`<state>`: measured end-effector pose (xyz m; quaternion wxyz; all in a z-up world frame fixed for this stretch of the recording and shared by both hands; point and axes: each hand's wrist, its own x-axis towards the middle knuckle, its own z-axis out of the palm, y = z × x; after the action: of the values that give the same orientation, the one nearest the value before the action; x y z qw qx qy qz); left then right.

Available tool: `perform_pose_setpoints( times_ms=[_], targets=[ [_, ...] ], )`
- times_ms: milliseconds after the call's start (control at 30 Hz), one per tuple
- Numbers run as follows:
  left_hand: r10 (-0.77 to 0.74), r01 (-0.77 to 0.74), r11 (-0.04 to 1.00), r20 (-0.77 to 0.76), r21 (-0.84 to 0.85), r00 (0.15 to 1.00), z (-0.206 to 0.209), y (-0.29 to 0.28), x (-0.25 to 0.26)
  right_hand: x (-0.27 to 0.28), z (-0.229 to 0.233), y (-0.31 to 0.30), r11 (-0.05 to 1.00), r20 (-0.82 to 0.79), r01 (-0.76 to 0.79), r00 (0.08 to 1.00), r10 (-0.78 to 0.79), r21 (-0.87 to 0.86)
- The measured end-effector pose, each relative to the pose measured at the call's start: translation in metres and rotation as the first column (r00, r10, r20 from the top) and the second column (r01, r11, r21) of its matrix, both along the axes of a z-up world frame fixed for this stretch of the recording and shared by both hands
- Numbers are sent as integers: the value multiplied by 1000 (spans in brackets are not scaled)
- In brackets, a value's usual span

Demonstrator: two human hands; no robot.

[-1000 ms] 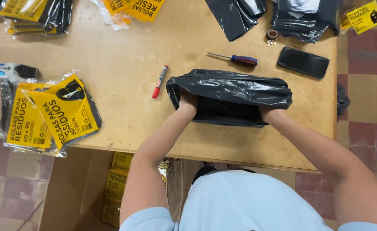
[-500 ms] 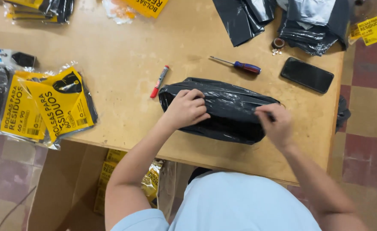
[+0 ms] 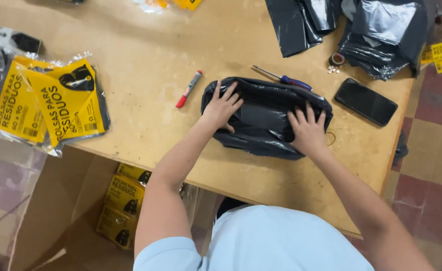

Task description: The person organizes and stacks plastic bags on a table, placing them into a larger black plastic bag before tying it closed.

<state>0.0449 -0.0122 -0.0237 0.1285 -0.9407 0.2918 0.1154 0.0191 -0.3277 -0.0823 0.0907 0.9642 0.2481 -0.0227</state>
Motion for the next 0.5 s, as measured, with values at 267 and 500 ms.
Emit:
perform_pose_setpoints(
  times_ms=[267,500],
  targets=[
    [111,-81,986,215,-143,970,-60,-19,-5,21,-1,-8,987,152,-154,975,161,-53],
    [362,-365,931,177,-16,915,-95,-45,22,69,-58,-31,957,52,-181,979,197,-225]
  ],
)
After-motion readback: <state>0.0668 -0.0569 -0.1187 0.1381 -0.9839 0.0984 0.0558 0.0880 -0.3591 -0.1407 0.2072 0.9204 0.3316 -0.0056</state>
